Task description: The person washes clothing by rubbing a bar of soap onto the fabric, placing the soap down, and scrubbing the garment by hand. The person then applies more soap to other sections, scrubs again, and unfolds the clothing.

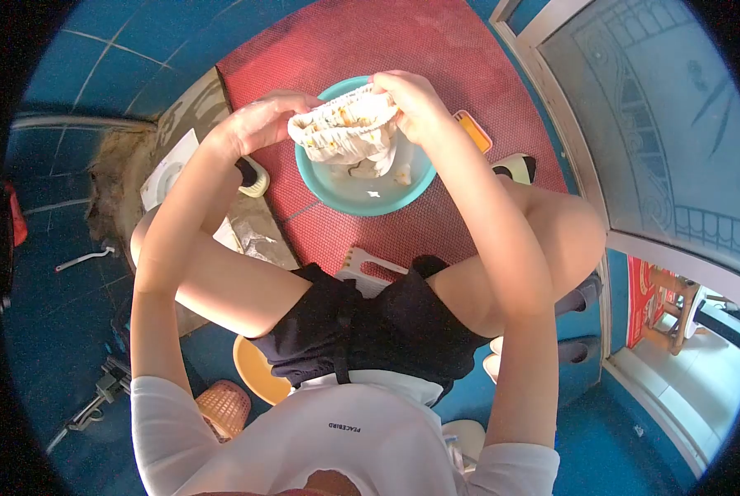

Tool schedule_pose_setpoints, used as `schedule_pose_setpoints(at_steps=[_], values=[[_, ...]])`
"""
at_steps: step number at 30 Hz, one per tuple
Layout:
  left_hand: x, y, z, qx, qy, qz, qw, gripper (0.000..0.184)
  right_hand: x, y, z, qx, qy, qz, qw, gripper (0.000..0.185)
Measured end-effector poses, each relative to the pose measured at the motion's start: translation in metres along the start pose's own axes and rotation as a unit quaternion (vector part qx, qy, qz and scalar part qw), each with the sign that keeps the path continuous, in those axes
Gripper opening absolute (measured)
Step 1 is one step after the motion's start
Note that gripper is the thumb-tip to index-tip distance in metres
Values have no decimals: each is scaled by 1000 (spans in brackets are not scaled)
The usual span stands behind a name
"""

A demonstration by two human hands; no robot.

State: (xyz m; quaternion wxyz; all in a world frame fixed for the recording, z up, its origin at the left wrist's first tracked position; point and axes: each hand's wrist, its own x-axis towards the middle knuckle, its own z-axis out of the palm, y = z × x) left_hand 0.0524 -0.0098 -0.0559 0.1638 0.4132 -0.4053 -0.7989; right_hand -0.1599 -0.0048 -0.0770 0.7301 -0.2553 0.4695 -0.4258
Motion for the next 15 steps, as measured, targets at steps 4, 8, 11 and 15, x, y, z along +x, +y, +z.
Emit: schedule_pose_setpoints(at_steps=[4, 8, 11, 15], values=[[4, -2, -2, 145, 35, 28, 988, 30, -6, 0, 3, -54, 10, 18, 998, 10], [11, -12, 13, 294, 155, 237, 913, 13, 1, 13, 3, -110, -12, 9, 994, 12], [7, -3, 19, 328, 202, 294, 875, 10, 2, 13, 2, -136, -17, 17, 990, 14], [8, -3, 16, 458, 215, 386, 771, 17, -1, 10, 4, -146, -42, 9, 988, 15]])
